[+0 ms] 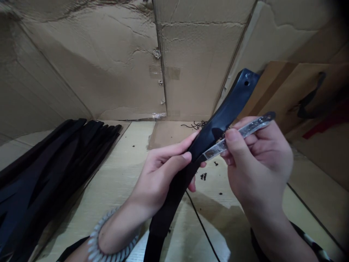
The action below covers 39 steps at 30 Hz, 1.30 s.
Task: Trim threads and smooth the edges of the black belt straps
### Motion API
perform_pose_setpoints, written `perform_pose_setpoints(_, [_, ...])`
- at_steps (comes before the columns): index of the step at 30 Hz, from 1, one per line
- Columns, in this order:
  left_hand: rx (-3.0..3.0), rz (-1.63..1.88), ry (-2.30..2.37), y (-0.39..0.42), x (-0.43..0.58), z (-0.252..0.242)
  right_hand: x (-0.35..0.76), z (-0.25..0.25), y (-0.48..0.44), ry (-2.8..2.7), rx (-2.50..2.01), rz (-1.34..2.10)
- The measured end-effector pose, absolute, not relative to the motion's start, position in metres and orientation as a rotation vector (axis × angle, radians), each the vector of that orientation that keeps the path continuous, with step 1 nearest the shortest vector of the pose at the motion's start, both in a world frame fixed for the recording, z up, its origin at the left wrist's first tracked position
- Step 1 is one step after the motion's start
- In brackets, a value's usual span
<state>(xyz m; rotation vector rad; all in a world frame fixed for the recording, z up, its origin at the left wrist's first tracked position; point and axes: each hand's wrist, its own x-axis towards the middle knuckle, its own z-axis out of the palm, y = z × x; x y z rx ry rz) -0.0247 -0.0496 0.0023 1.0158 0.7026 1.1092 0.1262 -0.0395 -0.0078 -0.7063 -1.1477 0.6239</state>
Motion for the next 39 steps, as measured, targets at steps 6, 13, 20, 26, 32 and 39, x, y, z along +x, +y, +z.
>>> perform_pose_setpoints(6, [0.927, 1.121, 0.665, -0.052, -0.023, 0.004, 0.120, -0.010, -0.038, -1.096, -0.764, 0.492])
perform_pose_setpoints(13, [0.944, 1.101, 0.642, -0.052, -0.022, -0.001, 0.107, -0.012, -0.044, -1.061, -0.725, 0.494])
perform_pose_setpoints(20, [0.969, 1.088, 0.647, -0.046, -0.021, -0.005, 0.106, -0.014, -0.044, -1.170, -0.673, 0.538])
perform_pose_setpoints(26, [0.959, 1.067, 0.635, -0.045, -0.022, -0.005, 0.119, -0.007, -0.039, -1.216, -0.688, 0.539])
perform_pose_setpoints(32, [0.962, 1.047, 0.628, -0.044, -0.023, -0.005, 0.129, -0.007, -0.034, -1.210, -0.738, 0.372])
perform_pose_setpoints(39, [0.983, 1.007, 0.673, -0.043, -0.022, -0.007, 0.132, -0.006, -0.030, -1.284, -0.801, 0.172])
